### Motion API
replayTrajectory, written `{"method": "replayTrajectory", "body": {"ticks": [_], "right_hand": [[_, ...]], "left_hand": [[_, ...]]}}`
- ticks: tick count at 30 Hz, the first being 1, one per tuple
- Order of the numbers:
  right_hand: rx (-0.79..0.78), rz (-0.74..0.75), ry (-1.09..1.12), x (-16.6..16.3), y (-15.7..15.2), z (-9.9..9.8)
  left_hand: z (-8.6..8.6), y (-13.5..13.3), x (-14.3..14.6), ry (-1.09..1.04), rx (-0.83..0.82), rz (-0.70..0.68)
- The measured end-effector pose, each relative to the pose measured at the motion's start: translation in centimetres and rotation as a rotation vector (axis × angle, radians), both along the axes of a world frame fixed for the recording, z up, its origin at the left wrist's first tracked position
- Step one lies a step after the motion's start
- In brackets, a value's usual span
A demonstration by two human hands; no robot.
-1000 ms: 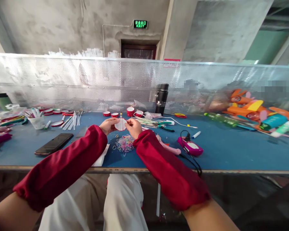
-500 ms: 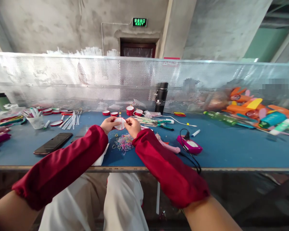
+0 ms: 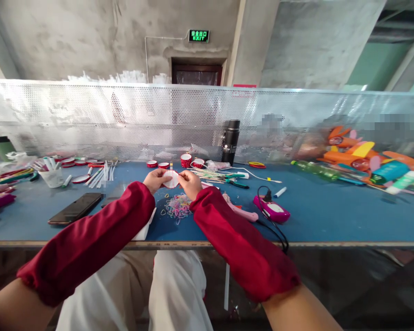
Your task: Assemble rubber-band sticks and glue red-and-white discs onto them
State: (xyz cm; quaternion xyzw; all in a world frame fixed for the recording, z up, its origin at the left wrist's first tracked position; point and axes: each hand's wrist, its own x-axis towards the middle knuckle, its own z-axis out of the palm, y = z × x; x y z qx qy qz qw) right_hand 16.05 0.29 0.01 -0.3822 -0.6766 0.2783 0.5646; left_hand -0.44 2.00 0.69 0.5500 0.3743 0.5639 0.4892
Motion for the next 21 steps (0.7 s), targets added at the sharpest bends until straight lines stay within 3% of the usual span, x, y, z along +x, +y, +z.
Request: {"method": "replayTrajectory", "body": {"ticks": [7,13,21], "right_hand": [[0.027,-0.087,0.07,0.6,0.8,0.1],[0.054,-0.087,0.044,0.9,1.2,0.2],[0.054,-0.082,0.011,1.1,1.0,0.4]], "left_hand": [[0.2,-0.4,0.1,0.05,0.01,-0.1],[0.3,-0.5,0.0,0.162,0.103,-0.138],[0.5,-0.6,-0.3,0.218,0.095,-0.184]]}}
